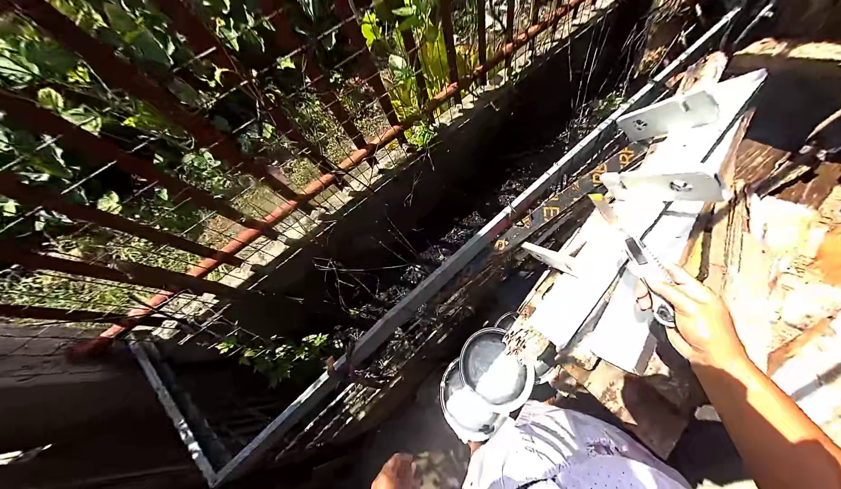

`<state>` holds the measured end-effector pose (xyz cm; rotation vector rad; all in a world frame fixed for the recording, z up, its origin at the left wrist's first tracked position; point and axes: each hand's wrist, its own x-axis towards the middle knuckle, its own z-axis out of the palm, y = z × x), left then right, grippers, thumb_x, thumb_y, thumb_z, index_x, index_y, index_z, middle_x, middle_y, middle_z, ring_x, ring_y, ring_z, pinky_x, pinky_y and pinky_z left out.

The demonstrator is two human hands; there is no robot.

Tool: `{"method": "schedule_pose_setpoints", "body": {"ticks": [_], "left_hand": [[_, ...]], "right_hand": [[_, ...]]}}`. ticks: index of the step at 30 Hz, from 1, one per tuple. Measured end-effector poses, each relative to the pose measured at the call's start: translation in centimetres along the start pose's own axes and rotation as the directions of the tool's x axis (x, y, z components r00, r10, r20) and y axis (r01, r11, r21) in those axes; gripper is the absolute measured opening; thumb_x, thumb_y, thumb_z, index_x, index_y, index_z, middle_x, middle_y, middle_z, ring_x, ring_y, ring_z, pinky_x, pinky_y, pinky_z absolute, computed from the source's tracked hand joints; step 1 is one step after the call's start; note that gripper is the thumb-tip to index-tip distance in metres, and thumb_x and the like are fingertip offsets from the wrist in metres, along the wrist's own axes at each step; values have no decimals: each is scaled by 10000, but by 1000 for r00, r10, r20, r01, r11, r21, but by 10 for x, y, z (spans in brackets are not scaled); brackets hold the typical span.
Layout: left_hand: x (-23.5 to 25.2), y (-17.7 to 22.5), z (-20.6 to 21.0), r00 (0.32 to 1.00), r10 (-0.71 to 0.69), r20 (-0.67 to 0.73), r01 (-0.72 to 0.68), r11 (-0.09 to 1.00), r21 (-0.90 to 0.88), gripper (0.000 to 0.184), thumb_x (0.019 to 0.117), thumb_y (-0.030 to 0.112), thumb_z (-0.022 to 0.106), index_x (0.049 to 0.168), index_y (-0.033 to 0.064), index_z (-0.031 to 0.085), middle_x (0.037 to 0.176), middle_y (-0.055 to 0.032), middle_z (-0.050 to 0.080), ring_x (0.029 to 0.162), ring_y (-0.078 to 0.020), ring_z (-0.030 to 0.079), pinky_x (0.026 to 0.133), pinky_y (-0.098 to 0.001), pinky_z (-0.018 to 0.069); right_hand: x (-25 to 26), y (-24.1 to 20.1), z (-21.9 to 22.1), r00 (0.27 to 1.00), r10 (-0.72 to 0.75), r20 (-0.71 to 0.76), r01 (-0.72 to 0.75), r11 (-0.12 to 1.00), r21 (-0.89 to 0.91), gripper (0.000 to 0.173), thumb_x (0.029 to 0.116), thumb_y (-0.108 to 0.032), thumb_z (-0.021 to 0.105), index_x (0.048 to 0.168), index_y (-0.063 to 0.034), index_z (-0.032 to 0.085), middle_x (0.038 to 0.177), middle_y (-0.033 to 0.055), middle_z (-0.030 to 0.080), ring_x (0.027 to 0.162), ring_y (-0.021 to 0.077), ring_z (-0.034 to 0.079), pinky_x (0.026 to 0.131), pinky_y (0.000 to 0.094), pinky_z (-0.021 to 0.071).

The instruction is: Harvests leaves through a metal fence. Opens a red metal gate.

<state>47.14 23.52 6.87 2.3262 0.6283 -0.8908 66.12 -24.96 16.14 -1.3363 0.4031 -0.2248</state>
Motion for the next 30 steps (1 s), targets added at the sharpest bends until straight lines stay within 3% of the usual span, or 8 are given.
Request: {"method": "schedule_pose_setpoints", "body": {"ticks": [2,5,9,15,20,26,28,30], "left_hand": [[22,26,-36,988,111,-104,-111,994,-2,281,1020,157,604,1199,-42,694,1096,-233,721,1035,-361,703,992,-540,522],[42,51,-79,886,384,-259,-387,921,43,227,990,114,631,1093,-67,723,958,-223,737,866,-339,726,873,-531,566],[68,93,-119,698,638,-326,-652,754,79,174,944,57,643,1024,-67,736,967,-194,734,867,-270,727,859,-440,591],[120,197,-167,521,732,-439,-795,603,61,172,950,84,627,1042,-21,729,992,-118,714,853,-137,691,802,-300,590],[162,307,-194,349,775,-527,-837,511,196,184,966,52,611,1078,-54,711,1078,-195,692,924,-212,691,825,-329,586],[226,413,-222,509,719,-473,-717,659,229,286,977,119,659,1221,-28,690,1311,-247,608,1105,-345,654,947,-471,547],[249,439,-233,604,656,-453,-707,704,76,343,975,123,674,1288,-16,649,1377,-237,572,1228,-347,597,1039,-486,496],[274,460,-243,660,595,-459,-698,711,-81,370,987,124,664,1331,-5,618,1375,-222,580,1237,-325,587,1056,-476,476]], "right_hand": [[-19,-8,3,996,-16,-86,16,1000,-4,255,1004,-17,463,1229,-30,581,731,-44,662,578,49,622,566,182,551],[-37,-10,24,988,-17,-156,15,1000,-18,244,992,-6,470,1192,-57,600,719,-65,664,568,26,617,562,165,545],[-21,-5,68,993,8,-114,-13,999,-38,251,984,-2,479,1203,-27,600,727,-45,660,575,44,613,568,178,542],[85,-13,137,990,32,138,-16,993,-118,281,1021,-29,490,1288,11,570,738,-12,644,574,62,585,560,203,516],[180,-14,199,980,118,160,-84,976,-202,265,1071,-80,485,1309,12,555,756,9,636,573,66,570,581,225,508],[258,21,254,976,99,193,-44,962,-271,298,1080,-120,499,1344,7,557,811,57,633,613,96,576,615,263,511],[275,29,268,973,118,200,-54,953,-298,324,1081,-131,506,1375,-1,545,859,88,638,648,127,578,636,293,507],[288,36,279,968,140,210,-70,948,-311,338,1083,-150,513,1394,-20,529,898,102,647,673,143,592,655,314,517]]}}
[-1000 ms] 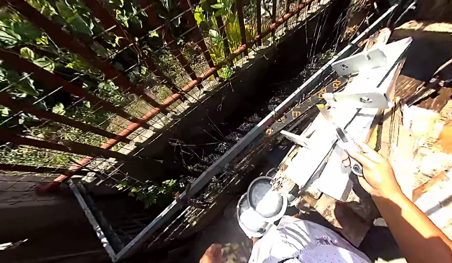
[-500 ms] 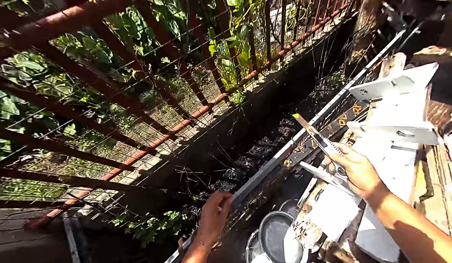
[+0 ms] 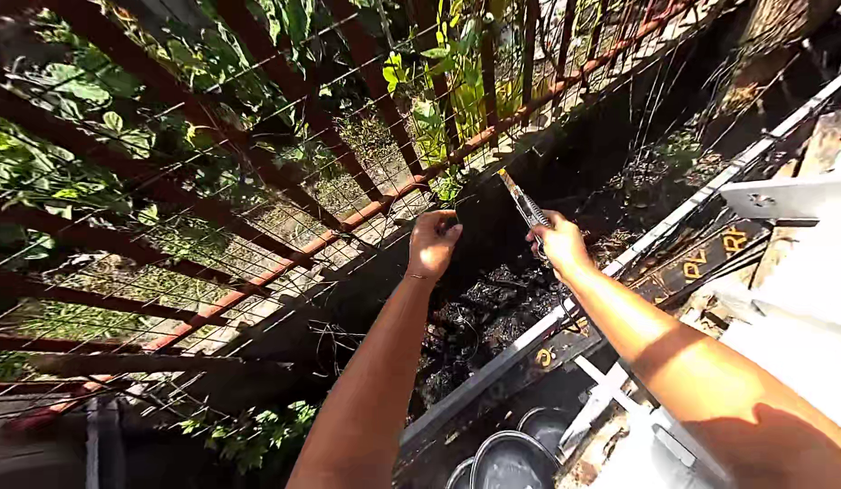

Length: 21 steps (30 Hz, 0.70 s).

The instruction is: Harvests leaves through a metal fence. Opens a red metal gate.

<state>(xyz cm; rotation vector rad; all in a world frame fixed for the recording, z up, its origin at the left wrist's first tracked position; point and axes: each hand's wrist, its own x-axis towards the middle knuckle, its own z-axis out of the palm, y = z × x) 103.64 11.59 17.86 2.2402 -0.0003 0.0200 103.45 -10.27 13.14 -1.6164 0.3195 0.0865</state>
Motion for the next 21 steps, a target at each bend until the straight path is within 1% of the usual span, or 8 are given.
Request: {"method": "schedule_pose_setpoints", "body": {"ticks": [2,4,8,12,16,19,20,21], "left_hand": [[30,-3,7,996,-82,-23,79,988,-132,381,986,94,649,1347,-15,594,1304,-217,621,1115,-296,645,959,-462,532],[55,-2,12,982,-187,-40,170,951,-257,393,987,75,644,1364,-14,574,1270,-210,623,1048,-279,649,899,-450,544],[94,3,17,952,-298,-67,259,905,-338,418,992,92,649,1392,15,557,1340,-180,600,1136,-272,621,901,-453,536],[126,13,17,943,-311,-117,243,887,-394,424,1002,140,652,1400,33,552,1372,-161,596,1173,-263,618,930,-445,534],[150,16,18,925,-345,-158,220,827,-517,443,1033,167,590,1446,37,496,1280,-169,630,1073,-232,649,887,-385,548],[166,16,23,919,-343,-194,188,815,-548,307,1039,198,587,1307,50,559,961,-64,587,726,-118,563,659,-278,505],[170,16,23,916,-348,-199,186,809,-557,326,1037,205,598,1317,44,560,978,-68,584,739,-122,562,674,-282,513],[174,16,23,909,-365,-203,196,802,-565,363,1031,214,614,1343,37,559,1058,-96,607,821,-150,598,731,-305,537]], "right_hand": [[12,4,8,999,-20,27,19,1000,8,339,1089,-168,505,1394,-20,518,901,99,648,669,140,588,657,317,518],[23,7,14,998,-40,58,39,999,16,338,1092,-175,495,1395,-27,516,898,98,640,669,142,582,649,315,510],[47,10,23,994,-79,80,81,996,-25,367,1077,-191,511,1412,-42,532,929,111,670,696,168,618,659,352,531],[61,8,31,994,-80,73,81,997,-3,340,1067,-176,519,1386,-63,553,908,91,669,685,154,621,650,338,534],[66,10,36,992,-92,86,91,996,9,352,1058,-163,528,1402,-90,552,907,80,671,674,150,609,637,334,520],[64,8,40,983,-149,103,151,988,-16,372,1052,-170,529,1419,-108,546,940,80,677,696,157,611,657,352,521],[64,8,41,979,-171,108,176,984,-39,377,1053,-182,530,1422,-111,548,951,87,683,711,170,621,675,374,526],[66,7,43,974,-195,117,203,977,-66,384,1054,-195,528,1429,-111,545,967,94,686,730,183,634,694,395,537]]}}
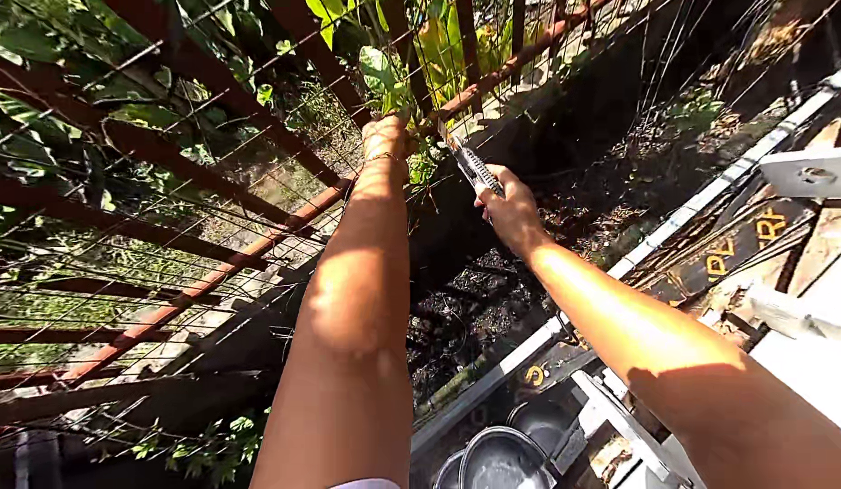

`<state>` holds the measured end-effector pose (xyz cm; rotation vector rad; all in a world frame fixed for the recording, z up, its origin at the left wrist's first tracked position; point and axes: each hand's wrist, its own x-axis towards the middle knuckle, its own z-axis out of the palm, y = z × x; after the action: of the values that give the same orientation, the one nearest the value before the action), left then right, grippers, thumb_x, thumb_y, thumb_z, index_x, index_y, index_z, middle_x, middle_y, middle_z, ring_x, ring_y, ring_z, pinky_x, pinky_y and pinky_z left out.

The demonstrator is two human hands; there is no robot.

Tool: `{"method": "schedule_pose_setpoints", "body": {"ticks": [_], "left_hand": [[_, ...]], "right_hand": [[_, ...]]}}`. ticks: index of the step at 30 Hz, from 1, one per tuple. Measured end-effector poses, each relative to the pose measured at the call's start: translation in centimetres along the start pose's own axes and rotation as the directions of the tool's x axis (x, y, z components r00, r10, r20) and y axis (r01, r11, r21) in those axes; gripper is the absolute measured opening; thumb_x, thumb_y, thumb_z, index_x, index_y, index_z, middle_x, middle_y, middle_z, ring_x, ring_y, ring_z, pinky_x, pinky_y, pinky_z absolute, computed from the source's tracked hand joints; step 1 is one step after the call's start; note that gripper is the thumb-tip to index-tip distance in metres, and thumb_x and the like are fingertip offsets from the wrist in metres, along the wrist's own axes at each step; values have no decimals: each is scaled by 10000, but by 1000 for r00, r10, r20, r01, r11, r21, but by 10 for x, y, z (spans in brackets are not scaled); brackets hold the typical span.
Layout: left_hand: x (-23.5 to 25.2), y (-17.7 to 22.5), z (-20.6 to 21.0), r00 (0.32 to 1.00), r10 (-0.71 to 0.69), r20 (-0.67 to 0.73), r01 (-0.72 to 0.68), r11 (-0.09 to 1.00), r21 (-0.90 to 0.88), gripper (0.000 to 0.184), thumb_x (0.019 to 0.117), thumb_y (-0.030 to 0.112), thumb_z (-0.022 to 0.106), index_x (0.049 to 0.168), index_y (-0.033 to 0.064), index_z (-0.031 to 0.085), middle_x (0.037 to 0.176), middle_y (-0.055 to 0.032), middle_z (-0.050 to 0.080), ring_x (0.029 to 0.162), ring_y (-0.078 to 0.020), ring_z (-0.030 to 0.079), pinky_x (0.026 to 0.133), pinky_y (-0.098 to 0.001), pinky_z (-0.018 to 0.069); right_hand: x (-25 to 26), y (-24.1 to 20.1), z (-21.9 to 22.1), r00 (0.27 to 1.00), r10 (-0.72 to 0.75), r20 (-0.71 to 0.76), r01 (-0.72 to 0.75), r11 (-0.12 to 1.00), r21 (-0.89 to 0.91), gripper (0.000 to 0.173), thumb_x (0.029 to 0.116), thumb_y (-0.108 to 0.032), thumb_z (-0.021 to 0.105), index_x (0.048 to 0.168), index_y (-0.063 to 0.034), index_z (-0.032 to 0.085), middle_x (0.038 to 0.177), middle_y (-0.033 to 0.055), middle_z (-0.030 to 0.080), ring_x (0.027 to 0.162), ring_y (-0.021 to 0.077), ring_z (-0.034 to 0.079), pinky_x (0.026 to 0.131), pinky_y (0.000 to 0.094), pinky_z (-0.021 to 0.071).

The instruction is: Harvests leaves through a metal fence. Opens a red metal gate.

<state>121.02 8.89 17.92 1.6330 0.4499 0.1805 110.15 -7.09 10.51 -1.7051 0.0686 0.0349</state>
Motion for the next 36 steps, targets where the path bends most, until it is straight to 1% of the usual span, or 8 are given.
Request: {"method": "schedule_pose_setpoints", "body": {"ticks": [2,5,10,16,20,28,31,36], "left_hand": [[8,1,2,1000,-17,-11,16,1000,-11,422,1023,226,632,1383,30,530,1188,-136,607,968,-197,636,823,-352,566],[17,5,5,999,-5,-50,3,1000,-30,421,990,255,679,1338,64,539,1111,-88,594,906,-165,607,759,-341,542],[16,10,3,993,24,-116,-33,996,-81,519,964,195,703,1429,100,491,1222,-144,614,996,-234,654,760,-395,582],[23,1,1,989,37,-146,-38,999,-1,297,940,130,699,1198,53,574,888,-67,600,723,-147,612,635,-324,553],[25,-3,-1,990,7,-143,-12,999,-36,389,939,115,701,1294,39,559,1065,-134,652,929,-225,684,751,-425,606],[27,-6,-9,979,62,-192,-35,989,141,370,895,105,729,1229,15,597,1007,-125,674,847,-189,698,725,-357,610],[19,-4,-11,977,125,-175,-65,947,315,378,910,166,737,1231,-1,627,1089,-140,688,960,-202,686,853,-377,568],[4,16,-5,956,249,-153,-187,924,334,346,880,137,749,1185,6,651,1119,-149,684,1014,-211,673,897,-392,549]], "right_hand": [[4,-2,2,1000,-27,14,28,998,-51,394,1059,-210,532,1440,-109,540,989,113,694,767,215,652,728,436,545],[8,-4,4,998,-63,18,64,993,-102,393,1059,-222,542,1436,-112,548,1026,116,704,829,234,675,772,459,554],[14,-6,10,980,-197,-6,194,972,-130,400,1043,-190,545,1427,-80,558,1075,132,713,911,232,695,849,450,558],[20,-15,22,968,-248,-29,236,948,-214,405,1040,-189,541,1421,-53,557,1152,173,708,1018,274,704,921,477,551],[23,-22,24,978,-207,20,204,938,-281,444,1044,-207,515,1460,-49,522,1224,189,688,1145,296,666,992,492,511],[33,-25,37,974,-225,33,224,921,-319,450,1042,-176,511,1454,6,520,1217,206,695,1146,313,673,1002,483,509],[40,-36,43,987,-142,73,159,919,-360,430,1054,-170,501,1450,-5,523,1273,209,673,1208,320,644,1046,490,482],[44,-37,49,994,-93,55,107,921,-374,442,1054,-161,480,1476,-36,512,1298,196,667,1234,315,633,1055,500,478]]}}
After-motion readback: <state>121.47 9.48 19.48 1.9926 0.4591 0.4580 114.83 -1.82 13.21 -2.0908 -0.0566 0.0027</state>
